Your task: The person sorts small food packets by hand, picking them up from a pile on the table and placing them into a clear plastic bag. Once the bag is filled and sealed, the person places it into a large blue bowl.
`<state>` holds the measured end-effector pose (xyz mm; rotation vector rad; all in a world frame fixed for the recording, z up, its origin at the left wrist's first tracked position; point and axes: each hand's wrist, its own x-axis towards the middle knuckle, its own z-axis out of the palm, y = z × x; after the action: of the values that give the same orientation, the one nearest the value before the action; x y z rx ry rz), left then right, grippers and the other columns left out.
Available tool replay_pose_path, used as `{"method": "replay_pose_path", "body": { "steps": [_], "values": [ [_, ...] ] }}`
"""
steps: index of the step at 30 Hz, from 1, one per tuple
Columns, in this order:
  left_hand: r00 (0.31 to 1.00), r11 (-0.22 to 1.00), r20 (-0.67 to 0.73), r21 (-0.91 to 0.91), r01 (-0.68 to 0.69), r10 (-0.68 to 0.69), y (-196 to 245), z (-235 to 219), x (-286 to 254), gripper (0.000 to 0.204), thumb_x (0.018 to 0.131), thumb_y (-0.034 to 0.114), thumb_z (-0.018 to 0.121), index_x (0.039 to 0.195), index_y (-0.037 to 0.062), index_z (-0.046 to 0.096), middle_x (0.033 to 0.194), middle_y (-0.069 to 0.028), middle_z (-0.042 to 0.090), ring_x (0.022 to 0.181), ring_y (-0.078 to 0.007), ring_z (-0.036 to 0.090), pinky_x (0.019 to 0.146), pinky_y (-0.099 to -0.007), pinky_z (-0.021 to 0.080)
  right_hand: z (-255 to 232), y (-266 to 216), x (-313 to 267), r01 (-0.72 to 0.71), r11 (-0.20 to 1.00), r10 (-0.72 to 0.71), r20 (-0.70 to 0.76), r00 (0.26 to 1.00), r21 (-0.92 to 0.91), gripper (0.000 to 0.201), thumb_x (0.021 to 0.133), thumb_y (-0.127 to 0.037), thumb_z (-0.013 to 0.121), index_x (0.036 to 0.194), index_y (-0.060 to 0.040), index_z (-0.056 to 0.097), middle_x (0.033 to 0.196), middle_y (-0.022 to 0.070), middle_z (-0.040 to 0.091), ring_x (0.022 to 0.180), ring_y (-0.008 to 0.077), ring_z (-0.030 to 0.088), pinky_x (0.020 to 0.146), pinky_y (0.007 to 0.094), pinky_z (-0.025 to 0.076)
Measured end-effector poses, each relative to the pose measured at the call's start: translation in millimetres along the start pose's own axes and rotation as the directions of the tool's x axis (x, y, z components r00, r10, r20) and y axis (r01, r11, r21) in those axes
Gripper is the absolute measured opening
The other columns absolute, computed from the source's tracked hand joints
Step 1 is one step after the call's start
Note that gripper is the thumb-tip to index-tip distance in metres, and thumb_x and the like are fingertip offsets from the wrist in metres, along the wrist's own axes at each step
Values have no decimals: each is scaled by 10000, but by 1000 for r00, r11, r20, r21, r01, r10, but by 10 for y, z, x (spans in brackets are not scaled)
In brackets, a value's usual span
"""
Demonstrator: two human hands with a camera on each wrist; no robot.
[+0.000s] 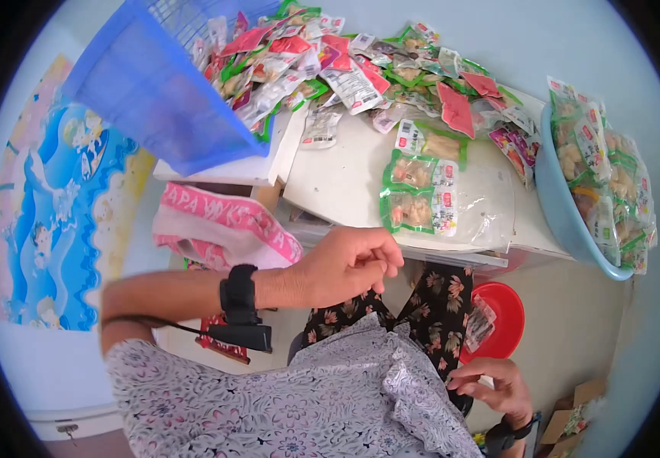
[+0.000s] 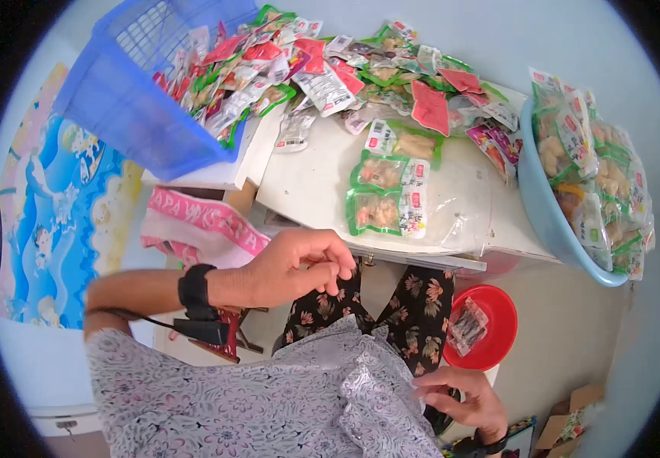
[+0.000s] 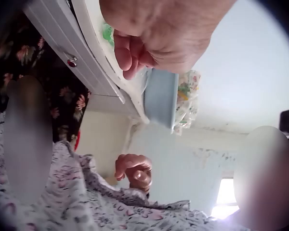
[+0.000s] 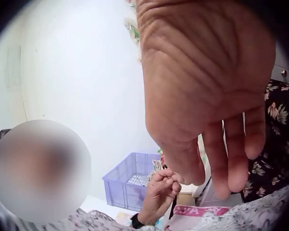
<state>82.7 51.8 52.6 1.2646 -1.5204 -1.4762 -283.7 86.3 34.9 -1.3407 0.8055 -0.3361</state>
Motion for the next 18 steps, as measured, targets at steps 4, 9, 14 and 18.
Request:
{"method": "replay_pose_path", "body": {
  "steps": [4,9,14,18],
  "values": [
    [984,987,178,157,-46,17,213,55,267,133,986,31,545,1081,9,634,942,-51,687,735,-119,699,649,-266,548,85,-310,331,383,920,-363,181,914,-86,261,859,-26,767,1118,9,763,949,140,771,817,256,723,722,336,554],
    [940,951,147,-78,-299,307,109,273,1323,120,952,19,565,1035,-7,647,898,-74,713,751,-144,723,647,-284,565,584,-1137,1076,854,325,-847,277,454,-408,325,785,-29,758,1105,22,742,1113,160,734,889,292,712,712,355,559],
    [971,903,75,-390,-182,228,244,291,1693,166,929,42,629,1081,-19,652,968,-127,743,786,-175,736,708,-299,607,1244,-1294,1596,784,-53,-856,433,282,-618,438,724,-40,709,1160,-6,690,1124,145,687,934,311,686,729,368,560],
    [979,850,108,-518,-93,173,71,291,1624,189,932,58,643,1107,-15,650,985,-131,739,809,-172,737,711,-283,597,1624,-939,1737,637,-29,-774,421,473,-770,407,738,-90,671,1136,-17,634,986,101,644,944,292,652,715,354,546]
  ]
}}
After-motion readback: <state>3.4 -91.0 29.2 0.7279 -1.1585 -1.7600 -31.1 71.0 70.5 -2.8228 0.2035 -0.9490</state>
